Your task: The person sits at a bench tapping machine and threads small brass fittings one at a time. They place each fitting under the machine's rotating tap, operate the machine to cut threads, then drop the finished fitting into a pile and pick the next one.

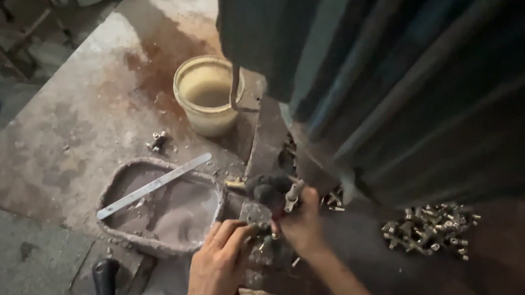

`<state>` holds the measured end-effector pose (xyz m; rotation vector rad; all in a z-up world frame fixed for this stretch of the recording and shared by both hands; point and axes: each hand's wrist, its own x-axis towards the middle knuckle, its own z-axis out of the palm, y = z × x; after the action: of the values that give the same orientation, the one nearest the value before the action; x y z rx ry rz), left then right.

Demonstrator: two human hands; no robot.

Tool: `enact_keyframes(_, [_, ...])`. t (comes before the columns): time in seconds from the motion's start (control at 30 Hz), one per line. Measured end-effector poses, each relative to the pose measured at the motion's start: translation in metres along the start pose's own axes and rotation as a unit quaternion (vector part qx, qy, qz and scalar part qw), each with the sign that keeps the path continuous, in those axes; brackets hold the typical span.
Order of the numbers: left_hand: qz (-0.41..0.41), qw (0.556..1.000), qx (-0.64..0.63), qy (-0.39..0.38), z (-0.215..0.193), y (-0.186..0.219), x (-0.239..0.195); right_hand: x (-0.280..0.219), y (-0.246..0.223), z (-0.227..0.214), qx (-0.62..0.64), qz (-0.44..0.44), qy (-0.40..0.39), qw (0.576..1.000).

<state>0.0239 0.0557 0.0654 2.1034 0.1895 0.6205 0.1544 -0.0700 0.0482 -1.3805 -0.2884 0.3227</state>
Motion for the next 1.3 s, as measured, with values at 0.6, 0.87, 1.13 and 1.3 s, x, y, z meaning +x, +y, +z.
enact_keyframes(0.6, [-0.317, 0.839, -0.441, -0.033, 0.034, -0.053, -0.046, -0.001, 0.023, -0.001, -0.011, -0.016, 0.049, 0.999])
enact_keyframes(0.87, [-0.195, 0.892, -0.398, 0.086, -0.026, 0.039, -0.001, 0.014, -0.006, -0.004, -0.048, -0.165, -0.034, 0.985])
enact_keyframes(1.13, [0.253, 0.96, -0.018, 0.116, -0.021, 0.053, 0.04, 0.018, 0.053, -0.032, -0.079, -0.006, -0.036, 0.996])
enact_keyframes(1.3, [0.024, 0.994, -0.031, 0.102, -0.02, 0.028, 0.032, -0.007, 0.031, -0.032, -0.277, -0.154, -0.039, 0.948])
